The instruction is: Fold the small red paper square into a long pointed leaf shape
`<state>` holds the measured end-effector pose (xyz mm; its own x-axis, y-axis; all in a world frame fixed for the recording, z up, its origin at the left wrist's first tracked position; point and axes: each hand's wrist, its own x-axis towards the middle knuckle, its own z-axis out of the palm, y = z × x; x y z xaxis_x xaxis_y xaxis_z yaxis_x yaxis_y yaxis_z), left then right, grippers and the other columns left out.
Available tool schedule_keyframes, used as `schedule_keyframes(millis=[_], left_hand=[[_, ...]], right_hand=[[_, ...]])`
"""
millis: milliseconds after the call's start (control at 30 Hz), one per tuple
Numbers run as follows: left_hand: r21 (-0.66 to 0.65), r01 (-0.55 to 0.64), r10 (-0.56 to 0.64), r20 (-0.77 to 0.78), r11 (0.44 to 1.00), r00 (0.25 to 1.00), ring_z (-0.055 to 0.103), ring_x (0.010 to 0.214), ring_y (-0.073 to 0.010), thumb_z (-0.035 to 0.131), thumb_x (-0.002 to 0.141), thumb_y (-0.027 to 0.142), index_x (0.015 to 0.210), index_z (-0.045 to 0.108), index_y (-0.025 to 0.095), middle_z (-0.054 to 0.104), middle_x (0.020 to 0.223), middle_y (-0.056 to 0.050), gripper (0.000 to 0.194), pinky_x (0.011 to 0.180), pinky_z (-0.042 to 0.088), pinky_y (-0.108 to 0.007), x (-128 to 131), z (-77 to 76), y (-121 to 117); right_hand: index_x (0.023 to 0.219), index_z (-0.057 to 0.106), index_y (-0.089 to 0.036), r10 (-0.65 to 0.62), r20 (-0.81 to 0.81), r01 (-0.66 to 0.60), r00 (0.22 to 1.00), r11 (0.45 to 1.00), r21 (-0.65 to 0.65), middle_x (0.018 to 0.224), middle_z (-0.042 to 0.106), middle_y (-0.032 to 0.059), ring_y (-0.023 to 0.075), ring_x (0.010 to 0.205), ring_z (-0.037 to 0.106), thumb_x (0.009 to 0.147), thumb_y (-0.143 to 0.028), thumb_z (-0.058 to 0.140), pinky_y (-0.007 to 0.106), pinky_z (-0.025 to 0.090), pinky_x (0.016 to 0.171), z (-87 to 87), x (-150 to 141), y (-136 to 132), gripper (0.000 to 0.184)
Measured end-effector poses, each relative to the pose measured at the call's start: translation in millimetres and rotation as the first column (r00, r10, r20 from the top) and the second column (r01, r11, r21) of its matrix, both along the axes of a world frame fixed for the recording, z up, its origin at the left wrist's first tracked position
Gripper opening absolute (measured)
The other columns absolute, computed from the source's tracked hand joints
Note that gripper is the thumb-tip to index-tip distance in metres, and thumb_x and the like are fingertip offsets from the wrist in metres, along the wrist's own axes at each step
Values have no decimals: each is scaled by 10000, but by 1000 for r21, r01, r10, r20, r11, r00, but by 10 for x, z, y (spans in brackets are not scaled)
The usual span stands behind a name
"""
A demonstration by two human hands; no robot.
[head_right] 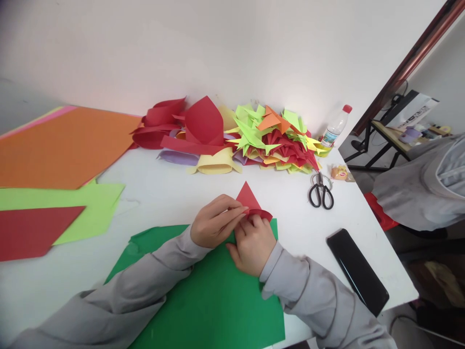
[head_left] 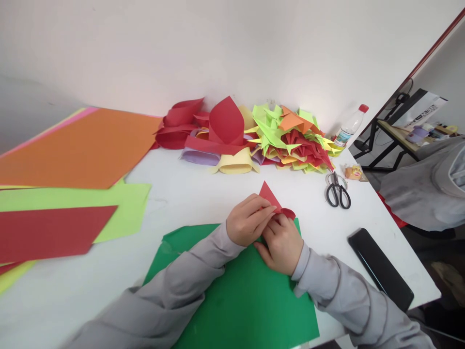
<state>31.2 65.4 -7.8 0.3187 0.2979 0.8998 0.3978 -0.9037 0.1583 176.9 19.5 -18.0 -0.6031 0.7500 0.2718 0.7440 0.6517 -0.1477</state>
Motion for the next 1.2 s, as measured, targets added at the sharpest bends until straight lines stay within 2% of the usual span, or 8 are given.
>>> schedule_keyframes(millis=[333,800,1000,1200], left_hand=[[-22,-3,2,-15,1000,1000,547,680,-152,526,852,93,989,591,154,610,776,-66,163,575,512,-285,-12,-3,-1],[-31,41,-40,34,999,999,553,705,-171,550,819,39,1010,590,165,604,801,-72,233,582,516,-307,74,20,-2],[-38,50,-48,50,998,998,556,719,-165,561,816,32,969,593,137,603,797,-74,188,586,515,-302,68,41,-2],[-82,31,-26,70,996,997,573,709,-153,538,840,76,969,607,179,625,792,-58,179,594,531,-287,79,51,-33]], right_hand=[[1002,628,-97,-5,-5,5,1000,1000,8,979,622,153,293,928,464,818,-346,571,421,406,728,-3,-2,-5,315],[1038,636,-83,6,3,-6,1000,999,35,989,636,153,314,948,451,834,-353,543,428,411,709,-15,1,-2,352],[1010,644,-83,2,4,-2,1000,999,46,980,642,151,304,912,453,829,-347,538,422,407,703,-2,-3,4,338],[1006,641,-94,2,-4,-2,1000,999,47,968,635,152,297,916,453,828,-347,547,410,395,704,-35,-1,6,323]])
